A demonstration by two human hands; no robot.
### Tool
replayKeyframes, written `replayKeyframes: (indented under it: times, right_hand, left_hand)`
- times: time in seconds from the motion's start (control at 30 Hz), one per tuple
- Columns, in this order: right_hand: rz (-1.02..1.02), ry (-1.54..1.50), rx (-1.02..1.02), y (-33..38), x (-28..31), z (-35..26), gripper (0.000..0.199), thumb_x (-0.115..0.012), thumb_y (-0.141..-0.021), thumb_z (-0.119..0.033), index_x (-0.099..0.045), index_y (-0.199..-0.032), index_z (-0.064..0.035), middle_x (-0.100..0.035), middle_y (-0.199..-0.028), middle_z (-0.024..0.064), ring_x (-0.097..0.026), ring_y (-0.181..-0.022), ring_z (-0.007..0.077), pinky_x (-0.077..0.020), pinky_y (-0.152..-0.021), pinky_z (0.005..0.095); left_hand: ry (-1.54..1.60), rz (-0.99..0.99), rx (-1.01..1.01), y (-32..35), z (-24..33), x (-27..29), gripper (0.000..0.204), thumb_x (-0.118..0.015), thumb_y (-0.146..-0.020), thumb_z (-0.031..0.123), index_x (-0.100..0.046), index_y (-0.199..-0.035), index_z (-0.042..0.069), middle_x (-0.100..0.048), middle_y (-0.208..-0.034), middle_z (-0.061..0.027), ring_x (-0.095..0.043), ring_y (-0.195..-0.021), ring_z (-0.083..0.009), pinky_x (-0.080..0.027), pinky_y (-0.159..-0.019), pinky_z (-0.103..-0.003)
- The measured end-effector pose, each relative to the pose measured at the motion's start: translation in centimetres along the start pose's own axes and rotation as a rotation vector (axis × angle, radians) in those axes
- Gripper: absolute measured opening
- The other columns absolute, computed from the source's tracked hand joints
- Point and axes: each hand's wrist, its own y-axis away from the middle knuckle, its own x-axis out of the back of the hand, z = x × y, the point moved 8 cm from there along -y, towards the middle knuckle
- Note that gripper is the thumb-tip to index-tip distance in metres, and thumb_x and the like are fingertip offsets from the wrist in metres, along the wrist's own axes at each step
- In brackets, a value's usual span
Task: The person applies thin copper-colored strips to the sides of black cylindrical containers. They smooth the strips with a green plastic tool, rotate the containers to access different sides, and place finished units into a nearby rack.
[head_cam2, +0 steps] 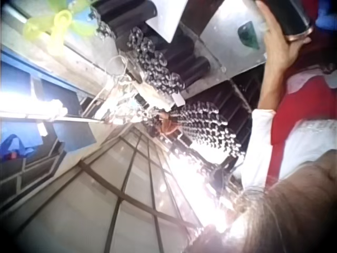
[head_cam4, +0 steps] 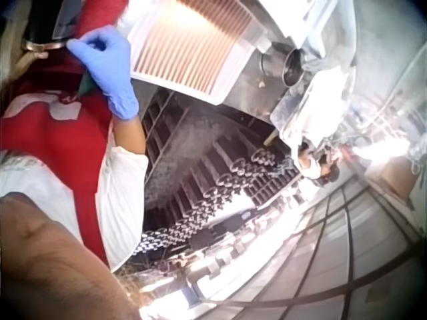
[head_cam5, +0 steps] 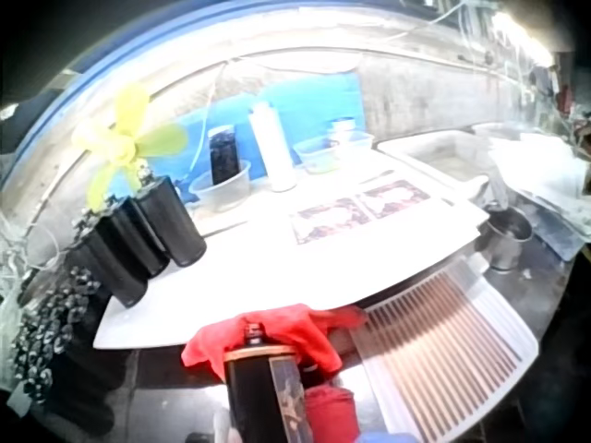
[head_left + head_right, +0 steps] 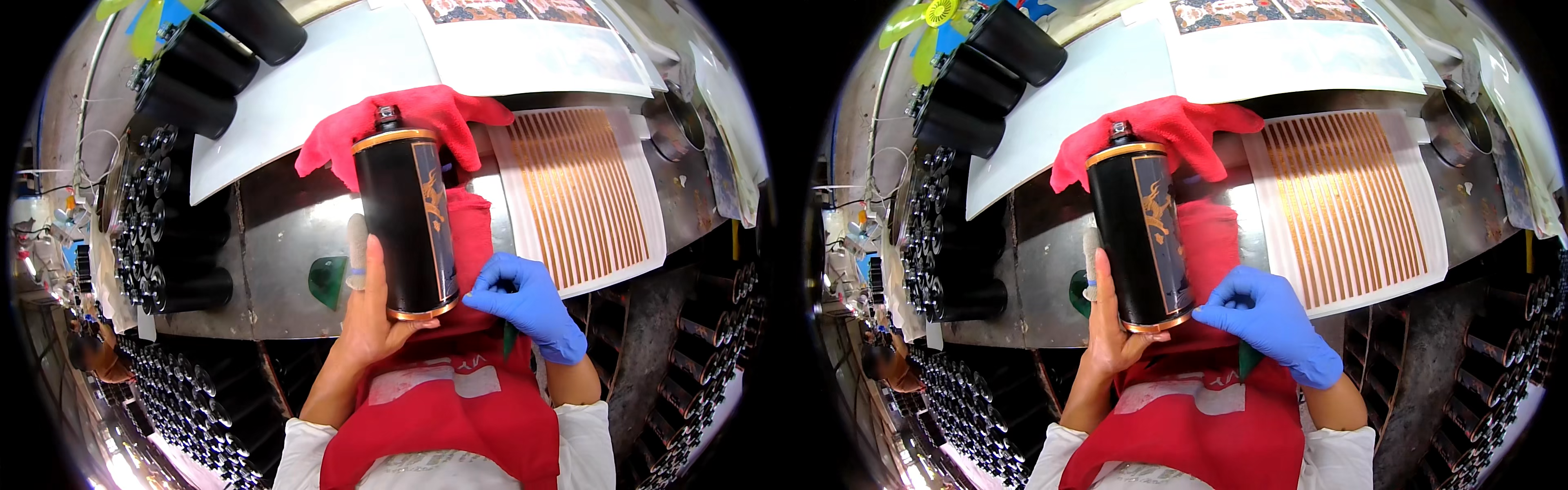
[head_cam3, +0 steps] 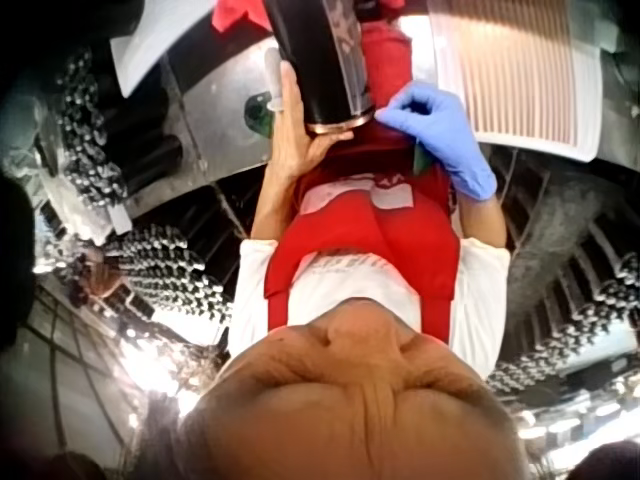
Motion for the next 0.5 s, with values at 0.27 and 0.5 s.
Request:
replayKeyframes:
  times: [0.27,0.5]
  right_hand:
    - [-0.053,-0.103,-0.077,0.3,-1.7,0.9,0.015,-0.073,-0.076,-0.013,-0.063,-0.078,-0.0024,-0.054,-0.067,-0.0034,-0.045,-0.059,0.0026,-0.0384,-0.053,0.0181]
    - [-0.048,-0.029,-0.102,0.3,-1.7,0.7,0.016,-0.072,-0.077,-0.016,-0.063,-0.079,-0.0022,-0.053,-0.065,-0.0035,-0.043,-0.059,0.0027,-0.0383,-0.053,0.0183]
  left_hand:
    - [0.636,-0.009,-0.009,-0.3,2.9,0.2,0.088,-0.045,-0.076,-0.009,0.007,-0.145,0.01,-0.015,-0.147,-0.0209,-0.028,-0.132,-0.0353,-0.037,-0.101,-0.045]
    - [0.454,0.081,-0.001,-0.8,2.8,-0.3,0.087,-0.044,-0.077,-0.011,0.007,-0.145,0.011,-0.016,-0.146,-0.0197,-0.032,-0.13,-0.0349,-0.039,-0.099,-0.044]
